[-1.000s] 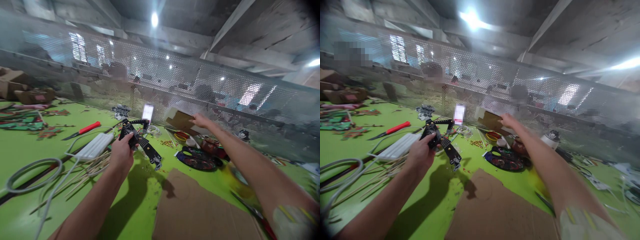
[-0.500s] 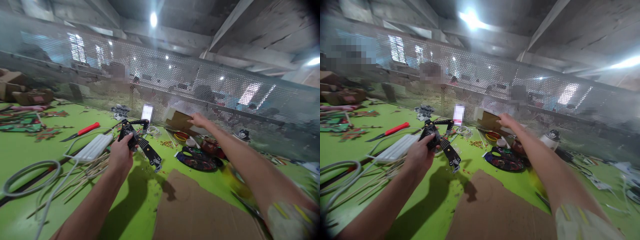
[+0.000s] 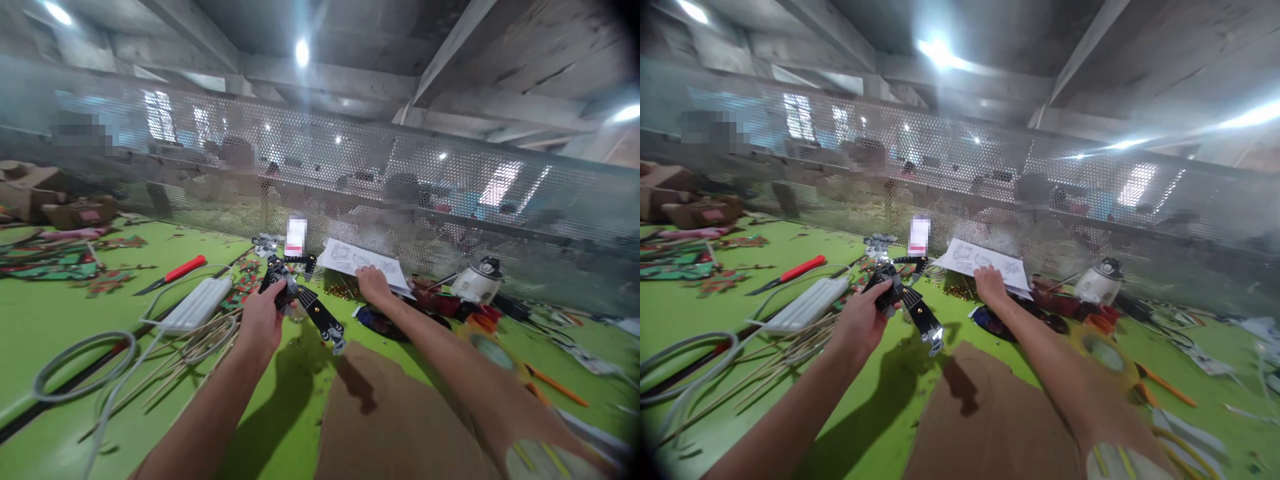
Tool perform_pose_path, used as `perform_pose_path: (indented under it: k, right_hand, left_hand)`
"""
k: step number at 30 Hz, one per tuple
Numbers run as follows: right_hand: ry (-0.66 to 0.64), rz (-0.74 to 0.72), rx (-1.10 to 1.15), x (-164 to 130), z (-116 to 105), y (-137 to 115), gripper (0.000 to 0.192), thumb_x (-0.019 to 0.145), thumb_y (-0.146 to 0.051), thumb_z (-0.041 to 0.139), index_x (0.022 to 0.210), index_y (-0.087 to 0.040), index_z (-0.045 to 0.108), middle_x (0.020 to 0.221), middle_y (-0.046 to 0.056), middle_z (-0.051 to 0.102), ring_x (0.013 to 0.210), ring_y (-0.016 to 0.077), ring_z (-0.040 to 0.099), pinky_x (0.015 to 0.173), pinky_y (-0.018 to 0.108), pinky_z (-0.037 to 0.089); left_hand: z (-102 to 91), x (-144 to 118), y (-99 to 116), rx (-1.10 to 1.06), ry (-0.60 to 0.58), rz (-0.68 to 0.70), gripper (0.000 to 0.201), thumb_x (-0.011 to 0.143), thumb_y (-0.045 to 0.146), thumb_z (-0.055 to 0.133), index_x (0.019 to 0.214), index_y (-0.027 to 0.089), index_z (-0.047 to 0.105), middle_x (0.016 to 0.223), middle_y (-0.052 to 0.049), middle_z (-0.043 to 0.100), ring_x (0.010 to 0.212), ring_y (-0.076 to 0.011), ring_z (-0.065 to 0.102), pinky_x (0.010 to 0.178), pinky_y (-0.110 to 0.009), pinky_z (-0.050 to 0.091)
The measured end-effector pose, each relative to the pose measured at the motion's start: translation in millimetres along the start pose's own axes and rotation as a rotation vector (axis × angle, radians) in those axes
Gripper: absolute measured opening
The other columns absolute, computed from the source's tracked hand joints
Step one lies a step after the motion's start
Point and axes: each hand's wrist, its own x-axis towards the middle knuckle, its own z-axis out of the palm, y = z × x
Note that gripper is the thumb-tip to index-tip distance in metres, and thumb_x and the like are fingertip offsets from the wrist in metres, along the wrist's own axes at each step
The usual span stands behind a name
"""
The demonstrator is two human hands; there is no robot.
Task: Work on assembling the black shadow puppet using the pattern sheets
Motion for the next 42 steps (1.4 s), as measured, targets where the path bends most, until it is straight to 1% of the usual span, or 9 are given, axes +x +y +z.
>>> perform_pose_path:
  k: [11,17,21,23,27,29,32,37,42]
  right_hand:
    - [0.031,-0.058,0.136,-34.6,2.0,-10.8,0.032,0.093,-0.035,0.054,0.121,-0.02,0.056,0.125,0.009,0.057,0.105,0.0211,0.059,0.089,0.043,0.051]
    - [0.056,-0.073,0.362,-69.9,-5.9,-11.4,0.036,0.081,-0.022,0.065,0.117,-0.016,0.063,0.129,0.015,0.057,0.12,0.0323,0.047,0.098,0.047,0.041]
    - [0.068,-0.047,0.575,-101.6,-8.1,0.1,0.021,0.085,-0.023,0.054,0.096,-0.016,0.071,0.112,0.012,0.068,0.11,0.0276,0.057,0.098,0.041,0.042]
    - [0.057,0.014,0.723,-119.5,-10.2,4.0,0.032,0.092,-0.033,0.044,0.09,-0.018,0.072,0.099,0.01,0.072,0.097,0.0258,0.064,0.089,0.039,0.048]
    - [-0.178,0.329,1.557,-159.6,-21.1,-3.9,0.051,0.084,-0.062,0.049,0.086,-0.017,0.073,0.089,0.012,0.073,0.082,0.024,0.068,0.073,0.035,0.053]
    - [-0.328,0.306,1.765,-177.3,-27.5,-13.8,0.051,0.081,-0.064,0.054,0.092,-0.017,0.073,0.095,0.012,0.072,0.085,0.023,0.067,0.074,0.034,0.052]
    - [-0.425,0.229,1.771,-194.5,-30.9,-27.6,0.045,0.075,-0.058,0.067,0.1,-0.022,0.073,0.096,0.008,0.072,0.083,0.0214,0.065,0.07,0.03,0.05]
    - [-0.442,0.295,1.818,-202.6,-20.7,-33.7,0.045,0.064,-0.051,0.078,0.098,-0.022,0.072,0.064,0.001,0.065,0.059,0.0169,0.059,0.057,0.028,0.045]
    - [-0.493,0.299,1.782,-211.0,-8.6,-25.4,0.045,0.061,-0.05,0.079,0.099,-0.026,0.072,0.081,0.005,0.072,0.069,0.0221,0.066,0.063,0.032,0.048]
  left_hand:
    - [3.1,-18.1,-30.6,0.18,-0.153,-0.208,0.009,0.068,0.007,0.066,0.076,0.009,0.062,0.065,-0.007,0.066,0.044,-0.0117,0.057,0.036,-0.02,0.047]
    - [2.2,-33.4,-50.0,0.259,-0.297,-0.298,0.007,0.069,0.008,0.064,0.071,0.013,0.059,0.059,-0.002,0.06,0.045,-0.0109,0.053,0.035,-0.019,0.044]
    - [3.4,-44.2,-59.0,0.265,-0.353,-0.35,0.006,0.071,0.009,0.061,0.075,0.013,0.061,0.065,-0.004,0.063,0.051,-0.012,0.056,0.04,-0.02,0.047]
    - [3.9,-48.4,-61.4,0.264,-0.366,-0.366,0.004,0.072,0.011,0.061,0.075,0.013,0.061,0.068,-0.005,0.064,0.053,-0.0127,0.058,0.042,-0.021,0.048]
    - [4.2,-56.1,-63.7,0.226,-0.4,-0.382,0.009,0.072,0.014,0.064,0.081,0.013,0.061,0.073,-0.005,0.065,0.057,-0.0132,0.059,0.047,-0.023,0.051]
    - [3.9,-60.0,-65.1,0.2,-0.439,-0.404,0.011,0.072,0.015,0.065,0.082,0.013,0.06,0.071,-0.005,0.064,0.054,-0.0124,0.058,0.044,-0.022,0.049]
    - [3.2,-65.2,-68.6,0.19,-0.48,-0.436,0.009,0.072,0.016,0.066,0.079,0.012,0.061,0.066,-0.004,0.062,0.05,-0.0111,0.056,0.042,-0.02,0.046]
    - [2.2,-67.0,-74.1,0.229,-0.507,-0.519,0.006,0.072,0.015,0.065,0.075,0.011,0.061,0.065,-0.005,0.061,0.052,-0.0125,0.056,0.045,-0.023,0.048]
    - [-0.6,-59.3,-79.4,0.34,-0.484,-0.551,0.012,0.075,0.022,0.064,0.068,0.013,0.059,0.06,-0.004,0.059,0.049,-0.0135,0.055,0.046,-0.026,0.047]
